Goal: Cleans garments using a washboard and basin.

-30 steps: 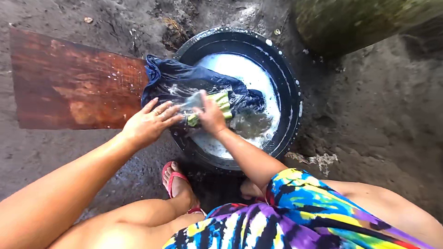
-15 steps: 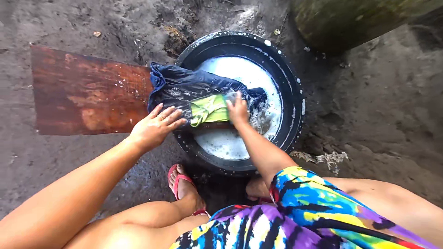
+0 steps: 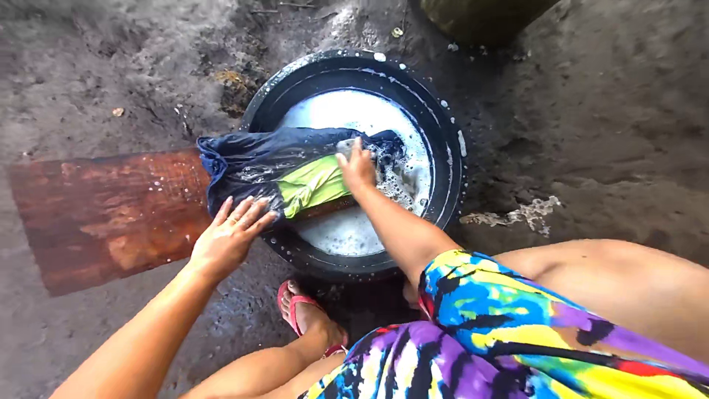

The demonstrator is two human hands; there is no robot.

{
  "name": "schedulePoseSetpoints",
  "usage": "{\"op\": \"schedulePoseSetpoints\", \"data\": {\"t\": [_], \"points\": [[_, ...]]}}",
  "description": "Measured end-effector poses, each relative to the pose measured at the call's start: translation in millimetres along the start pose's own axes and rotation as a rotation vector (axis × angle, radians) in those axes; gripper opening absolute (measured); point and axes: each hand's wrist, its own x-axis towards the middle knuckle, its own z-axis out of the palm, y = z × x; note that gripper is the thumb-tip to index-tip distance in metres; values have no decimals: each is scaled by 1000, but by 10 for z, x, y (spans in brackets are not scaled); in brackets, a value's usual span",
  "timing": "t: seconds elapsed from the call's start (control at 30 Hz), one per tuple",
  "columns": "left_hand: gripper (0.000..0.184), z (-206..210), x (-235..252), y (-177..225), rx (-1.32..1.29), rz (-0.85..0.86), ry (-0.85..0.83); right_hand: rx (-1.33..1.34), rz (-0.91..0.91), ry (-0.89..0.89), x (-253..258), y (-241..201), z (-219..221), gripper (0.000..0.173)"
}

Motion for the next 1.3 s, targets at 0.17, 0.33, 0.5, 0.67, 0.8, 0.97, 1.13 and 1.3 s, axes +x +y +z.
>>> {"op": "schedulePoseSetpoints", "data": {"t": [0.17, 0.33, 0.5, 0.67, 0.8, 0.97, 1.13, 1.3], "points": [[40, 28, -26, 13, -2, 3, 29, 62, -441, -283, -1008, -928, 374, 75], [53, 43, -38, -2, -9, 9, 14, -2, -130, -73, -18, 37, -15, 72], [50, 43, -28, 9, 10, 0, 9, 74, -155, -74, -356, -437, 198, 78], [46, 29, -58, 30, 2, 5, 17, 121, -413, -266, -889, -655, 256, 70], [55, 44, -41, 16, 10, 7, 8, 7, -39, -35, -37, 306, -45, 73], [52, 37, -19, 0, 33, -3, -17, 63, -303, -156, -771, -485, 282, 76], [49, -10, -4, 9, -67, -15, 2, 61, -385, -185, -650, -271, 176, 69], [42, -107, 194, 170, -152, -180, 70, 36, 98, -8, 192, 692, -162, 77]]}}
